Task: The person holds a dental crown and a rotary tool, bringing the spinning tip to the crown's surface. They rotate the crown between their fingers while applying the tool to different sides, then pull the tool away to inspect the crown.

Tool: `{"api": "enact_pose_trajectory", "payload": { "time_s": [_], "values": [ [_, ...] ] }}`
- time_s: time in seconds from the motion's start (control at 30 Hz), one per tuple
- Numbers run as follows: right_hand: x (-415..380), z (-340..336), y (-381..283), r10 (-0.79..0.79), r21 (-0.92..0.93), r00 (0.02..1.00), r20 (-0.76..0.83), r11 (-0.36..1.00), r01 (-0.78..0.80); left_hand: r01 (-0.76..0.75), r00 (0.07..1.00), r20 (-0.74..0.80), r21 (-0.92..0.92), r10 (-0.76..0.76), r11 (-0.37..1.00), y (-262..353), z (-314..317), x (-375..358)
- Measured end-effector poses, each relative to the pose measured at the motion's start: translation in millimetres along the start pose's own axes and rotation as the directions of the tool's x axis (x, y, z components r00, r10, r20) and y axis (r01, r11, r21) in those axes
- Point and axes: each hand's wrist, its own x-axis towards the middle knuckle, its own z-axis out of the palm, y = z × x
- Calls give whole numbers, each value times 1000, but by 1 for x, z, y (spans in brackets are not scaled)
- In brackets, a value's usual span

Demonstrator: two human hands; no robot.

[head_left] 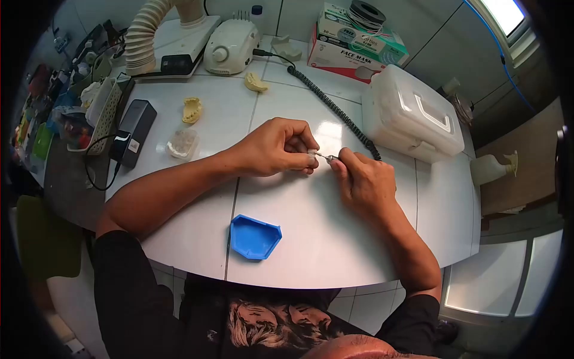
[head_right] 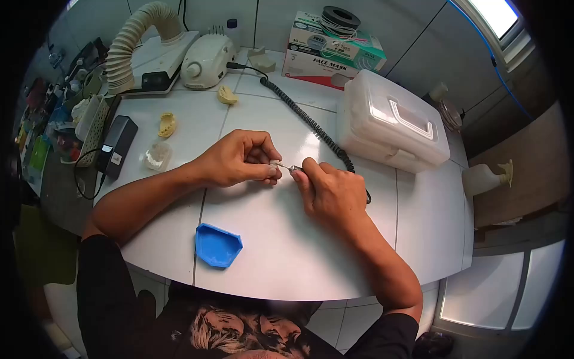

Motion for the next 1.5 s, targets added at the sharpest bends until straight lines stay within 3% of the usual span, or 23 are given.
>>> {"api": "enact_pose_trajectory", "payload": {
  "time_s": [1.5],
  "values": [
    [-1, 0, 4, 11, 9, 1000, 9, 1000, -11, -12, 1000, -18, 13, 12, 1000, -2, 1, 0]
  ]
}}
